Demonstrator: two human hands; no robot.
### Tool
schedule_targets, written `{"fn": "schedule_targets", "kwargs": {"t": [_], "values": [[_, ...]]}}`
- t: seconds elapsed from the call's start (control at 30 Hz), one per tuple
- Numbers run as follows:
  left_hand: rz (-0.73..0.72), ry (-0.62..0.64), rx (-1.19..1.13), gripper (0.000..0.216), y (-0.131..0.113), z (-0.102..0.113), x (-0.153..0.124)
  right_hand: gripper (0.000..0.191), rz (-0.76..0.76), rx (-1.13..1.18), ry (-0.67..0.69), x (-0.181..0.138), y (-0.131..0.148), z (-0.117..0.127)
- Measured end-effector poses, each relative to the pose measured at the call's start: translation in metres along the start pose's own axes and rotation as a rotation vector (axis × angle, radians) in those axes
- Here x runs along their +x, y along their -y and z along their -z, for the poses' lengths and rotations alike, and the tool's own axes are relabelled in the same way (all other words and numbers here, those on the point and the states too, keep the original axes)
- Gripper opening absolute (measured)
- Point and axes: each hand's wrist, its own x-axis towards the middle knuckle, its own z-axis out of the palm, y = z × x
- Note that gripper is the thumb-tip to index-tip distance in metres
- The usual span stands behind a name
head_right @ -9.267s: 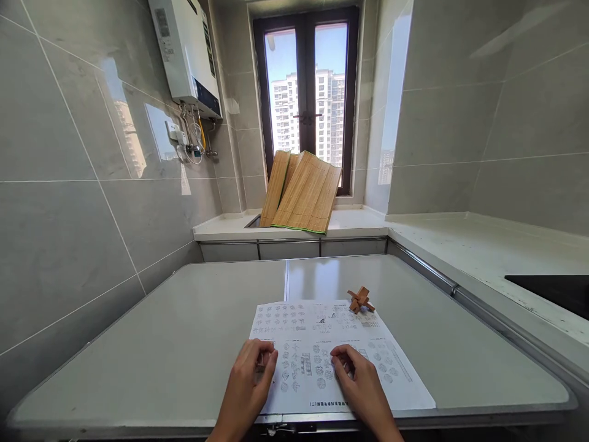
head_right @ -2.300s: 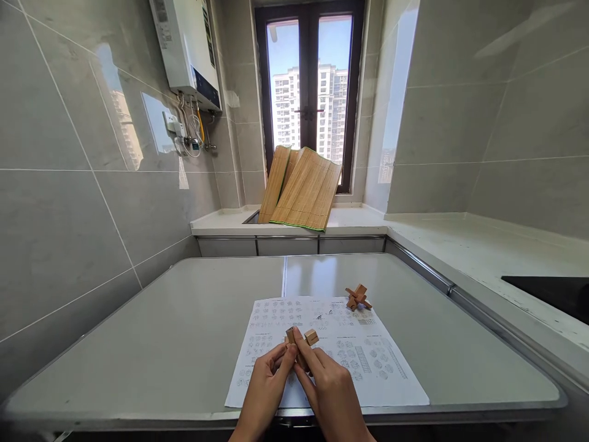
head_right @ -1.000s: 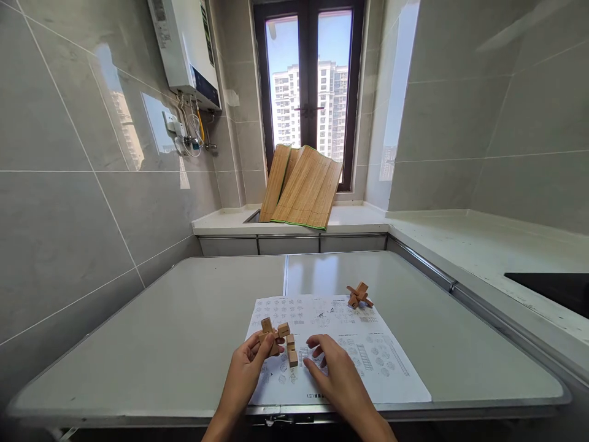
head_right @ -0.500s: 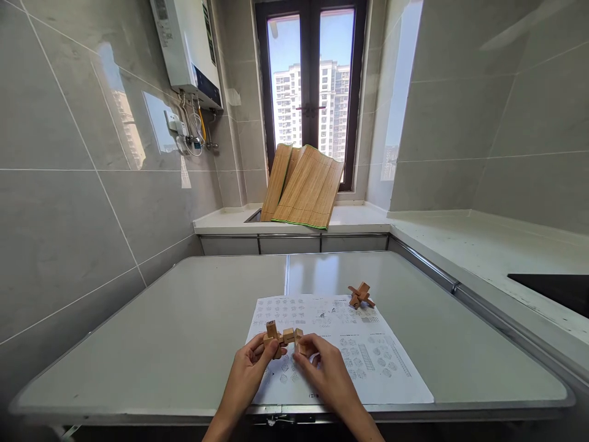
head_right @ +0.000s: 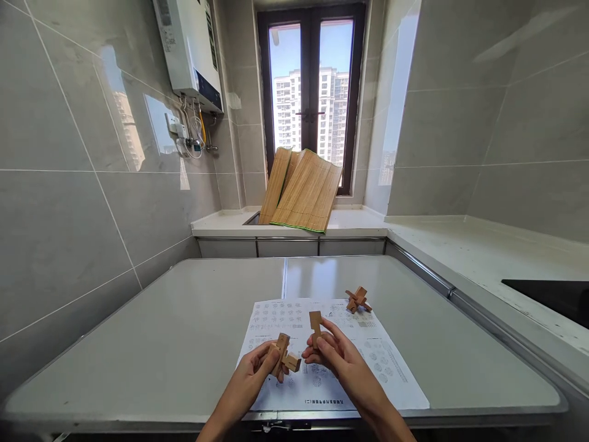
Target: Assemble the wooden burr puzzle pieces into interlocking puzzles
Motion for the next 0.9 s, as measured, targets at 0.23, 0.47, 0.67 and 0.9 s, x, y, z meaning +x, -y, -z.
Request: {"fn": "schedule_targets", "kwargs": {"t": [0.23, 0.47, 0.67, 0.9], "values": [[-0.001, -0.055, 0.003, 0.050, -0.003, -0.009, -0.001, 0.047, 0.035, 0.029, 0.158, -0.008, 0.003, -0.007], [0.052, -0.122, -0.148, 0.051, 0.006, -0.017, 0.001, 0.032, 0.185, -0.314, 0.126, -0.019, -0.009, -0.021], [0.121, -0.085, -0.238, 0.055, 0.010, -0.021, 0.000, 0.023, 0.276, -0.411, 0.047, -0.026, -0.024, -0.031], [0.195, -0.077, -0.211, 0.051, 0.004, -0.020, -0.004, 0.020, 0.371, -0.479, 0.015, -0.027, -0.037, -0.030]]}}
